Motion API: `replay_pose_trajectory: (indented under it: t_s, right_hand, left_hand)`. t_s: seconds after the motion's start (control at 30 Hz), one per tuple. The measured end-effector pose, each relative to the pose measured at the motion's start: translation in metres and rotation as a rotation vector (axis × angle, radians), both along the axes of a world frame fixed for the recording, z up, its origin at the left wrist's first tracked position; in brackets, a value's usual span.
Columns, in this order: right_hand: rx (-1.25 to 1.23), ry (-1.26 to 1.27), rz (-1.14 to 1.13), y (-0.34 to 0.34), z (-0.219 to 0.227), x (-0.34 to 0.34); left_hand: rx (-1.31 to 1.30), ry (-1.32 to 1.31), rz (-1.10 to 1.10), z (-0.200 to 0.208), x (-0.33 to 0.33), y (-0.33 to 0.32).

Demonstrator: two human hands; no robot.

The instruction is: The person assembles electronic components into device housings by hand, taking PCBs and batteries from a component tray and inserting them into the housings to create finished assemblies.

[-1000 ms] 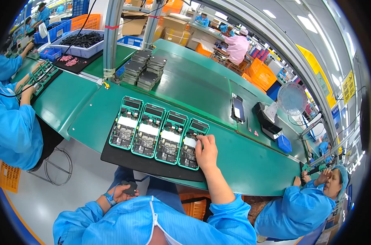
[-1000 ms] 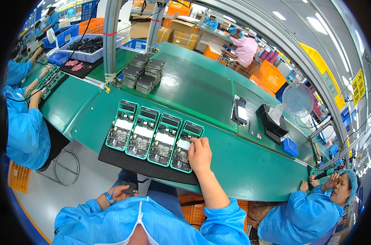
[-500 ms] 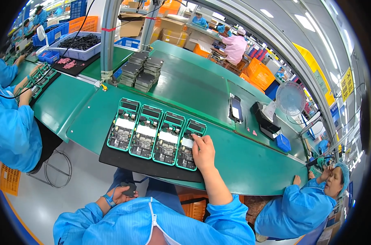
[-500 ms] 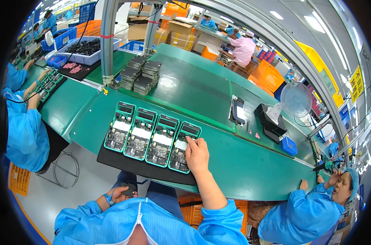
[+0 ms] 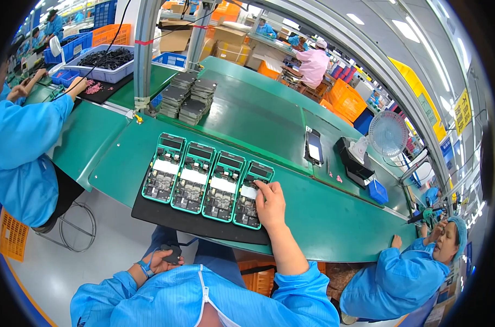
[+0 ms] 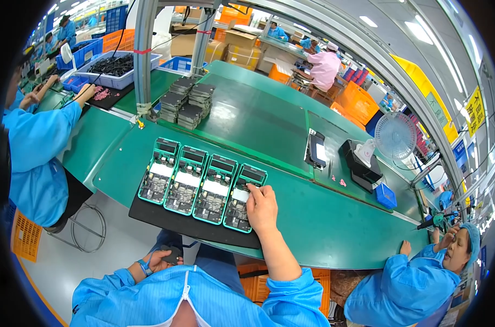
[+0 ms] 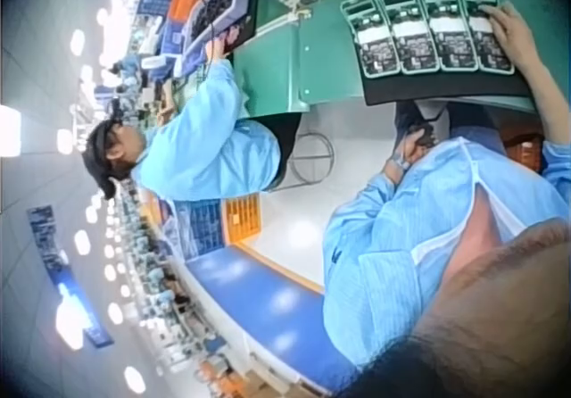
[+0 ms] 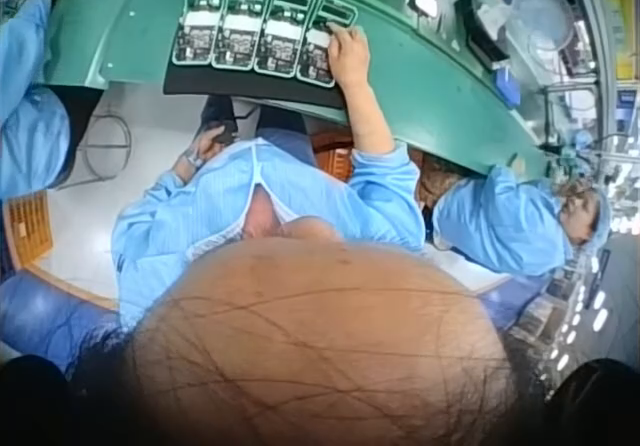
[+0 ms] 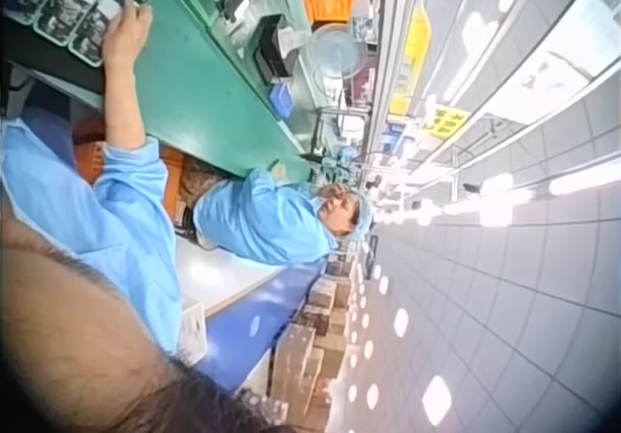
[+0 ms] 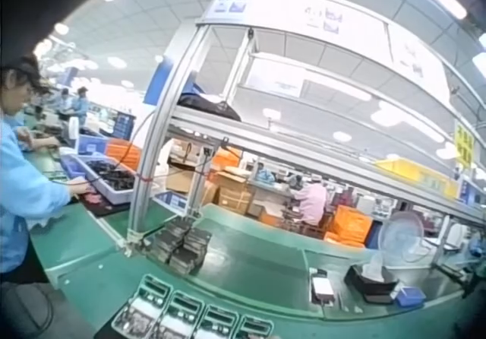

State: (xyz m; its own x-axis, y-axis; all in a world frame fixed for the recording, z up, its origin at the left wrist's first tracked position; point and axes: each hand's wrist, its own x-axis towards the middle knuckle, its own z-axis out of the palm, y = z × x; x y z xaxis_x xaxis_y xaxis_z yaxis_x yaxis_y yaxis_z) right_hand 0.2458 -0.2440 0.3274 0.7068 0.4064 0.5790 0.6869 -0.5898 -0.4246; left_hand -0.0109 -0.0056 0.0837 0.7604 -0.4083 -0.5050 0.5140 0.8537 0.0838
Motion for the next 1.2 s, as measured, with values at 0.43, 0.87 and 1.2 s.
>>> replay_pose_trajectory:
  t_s: [0.43, 0.87, 1.2]
  right_hand:
    - [0.004, -0.075, 0.028, -0.039, -0.007, 0.032]
    - [0.030, -0.122, -0.331, -0.164, 0.001, 0.160]
    - [-0.238, 0.014, -0.720, -0.175, -0.003, 0.256]
  left_hand:
    - [0.130, 0.038, -0.094, -0.007, 0.024, -0.031]
    - [0.275, 0.027, -0.208, -0.010, 0.053, -0.039]
    - [0.172, 0.034, -0.114, -0.030, 0.058, -0.012]
